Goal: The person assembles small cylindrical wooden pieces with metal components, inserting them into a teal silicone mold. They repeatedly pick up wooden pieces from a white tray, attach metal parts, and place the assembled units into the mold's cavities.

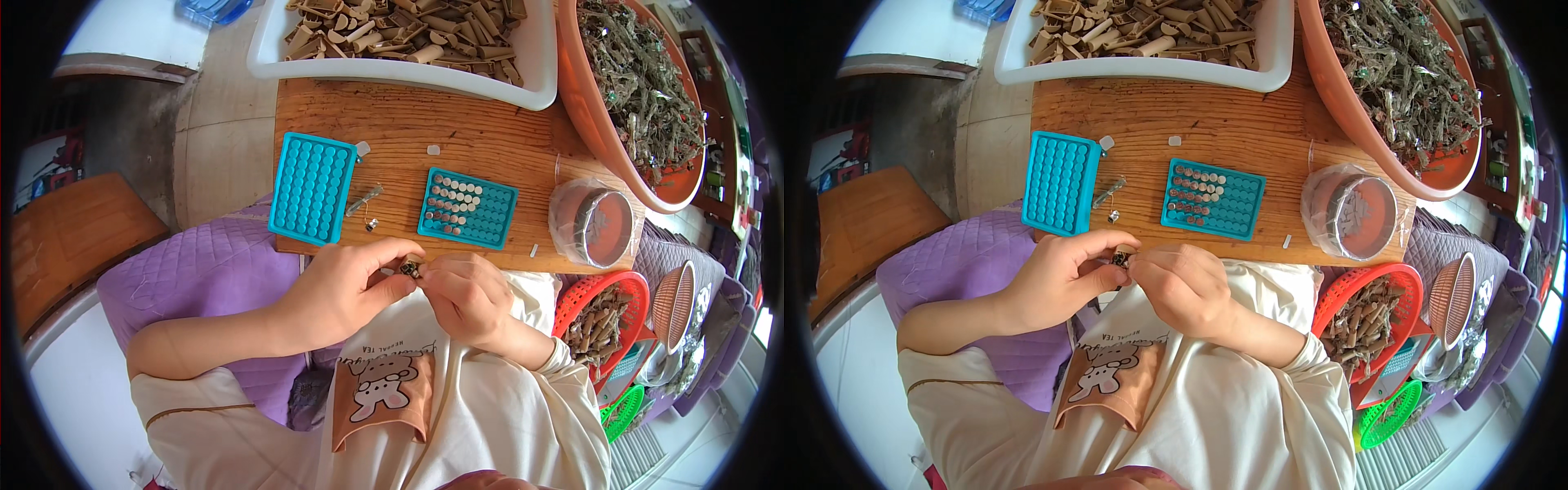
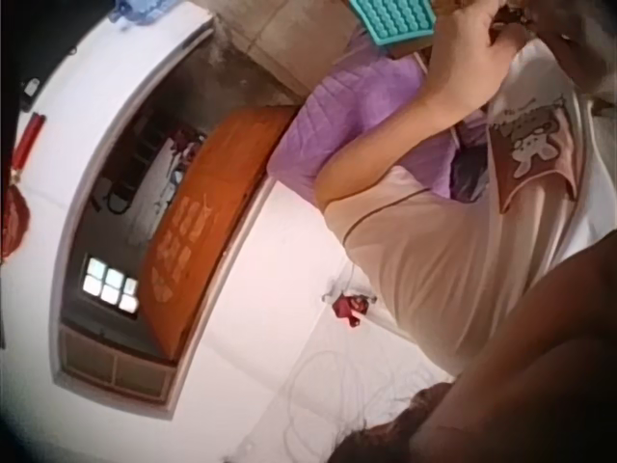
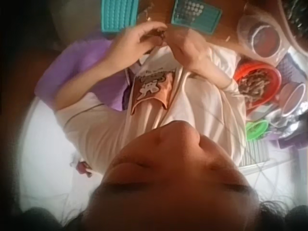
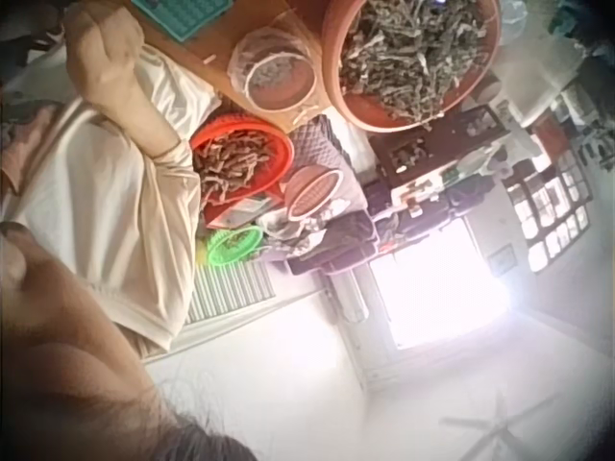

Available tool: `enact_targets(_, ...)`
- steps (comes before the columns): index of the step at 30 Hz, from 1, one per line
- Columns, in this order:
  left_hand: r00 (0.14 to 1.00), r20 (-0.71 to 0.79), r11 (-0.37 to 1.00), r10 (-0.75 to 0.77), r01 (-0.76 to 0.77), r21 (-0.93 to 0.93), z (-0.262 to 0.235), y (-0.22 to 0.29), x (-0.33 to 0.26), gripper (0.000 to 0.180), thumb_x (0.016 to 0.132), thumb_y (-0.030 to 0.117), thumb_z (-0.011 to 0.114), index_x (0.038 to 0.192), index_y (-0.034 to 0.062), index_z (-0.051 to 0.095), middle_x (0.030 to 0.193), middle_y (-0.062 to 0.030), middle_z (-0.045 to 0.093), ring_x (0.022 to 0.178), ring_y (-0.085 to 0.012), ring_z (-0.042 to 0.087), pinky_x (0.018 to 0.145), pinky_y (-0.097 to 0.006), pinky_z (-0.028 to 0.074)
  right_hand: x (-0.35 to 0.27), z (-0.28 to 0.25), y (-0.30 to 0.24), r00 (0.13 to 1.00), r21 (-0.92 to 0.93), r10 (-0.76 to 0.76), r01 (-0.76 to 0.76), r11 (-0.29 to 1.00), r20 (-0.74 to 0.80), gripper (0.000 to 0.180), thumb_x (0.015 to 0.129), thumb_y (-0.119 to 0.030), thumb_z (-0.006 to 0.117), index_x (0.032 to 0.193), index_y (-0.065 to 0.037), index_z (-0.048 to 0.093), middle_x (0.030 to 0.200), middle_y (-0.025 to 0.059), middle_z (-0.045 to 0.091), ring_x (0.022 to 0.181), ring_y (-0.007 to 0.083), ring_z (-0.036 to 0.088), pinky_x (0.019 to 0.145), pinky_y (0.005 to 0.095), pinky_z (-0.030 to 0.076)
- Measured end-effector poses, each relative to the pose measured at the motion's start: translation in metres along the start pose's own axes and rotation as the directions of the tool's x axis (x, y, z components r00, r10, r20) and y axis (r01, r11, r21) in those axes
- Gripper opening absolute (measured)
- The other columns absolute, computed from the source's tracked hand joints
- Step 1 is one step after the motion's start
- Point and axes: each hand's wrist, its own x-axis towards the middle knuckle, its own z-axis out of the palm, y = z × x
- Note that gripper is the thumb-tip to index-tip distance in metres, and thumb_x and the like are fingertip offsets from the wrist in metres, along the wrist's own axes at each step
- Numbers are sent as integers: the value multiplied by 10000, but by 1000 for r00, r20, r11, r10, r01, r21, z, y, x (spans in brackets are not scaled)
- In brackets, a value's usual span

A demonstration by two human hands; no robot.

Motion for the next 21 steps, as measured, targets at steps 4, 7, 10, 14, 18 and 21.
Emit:
enact_targets(4,1000,8,1000,-25,25,13,0,-3,2,272,811,10,513,1080,-17,484,817,-30,570,756,-74,559,656,-217,468,-4,3,2,1000,0,10,-10,1000,3,288,555,72,615,826,-1,548,756,78,589,622,190,574,498,261,456)
enact_targets(7,997,31,995,-66,69,-77,-1,-8,5,252,832,20,480,1082,-18,475,876,-40,565,774,-82,555,681,-221,466,-2,2,3,999,-29,-9,10,1000,48,294,554,85,611,828,-1,545,756,77,591,626,188,576,510,262,458)
enact_targets(10,995,88,939,-52,79,-334,-3,-12,8,231,850,43,453,1073,-16,469,920,-43,550,795,-93,548,708,-222,461,-5,3,7,1000,24,-8,8,1000,21,263,585,99,601,819,-2,539,759,80,592,635,185,578,517,260,459)
enact_targets(14,994,104,922,-38,75,-380,-6,0,3,216,853,63,442,1056,-5,472,947,-51,524,821,-101,536,733,-230,455,-14,-4,29,949,13,263,-264,964,-176,206,660,86,582,833,-15,534,773,91,592,641,169,570,516,239,444)
enact_targets(18,992,114,922,63,-14,-388,-7,0,-1,211,847,62,432,1044,2,478,964,-58,506,832,-102,531,743,-239,451,-21,-22,72,662,-39,742,-749,662,-110,209,680,-2,619,843,-8,488,788,76,547,605,129,499,539,241,420)
enact_targets(21,988,148,922,40,21,-388,-5,5,-3,210,843,59,430,1039,5,480,948,-54,511,826,-100,532,742,-236,448,-33,-22,86,594,-159,802,-799,580,-57,289,654,-45,656,867,-12,463,785,67,513,593,130,468,531,253,409)
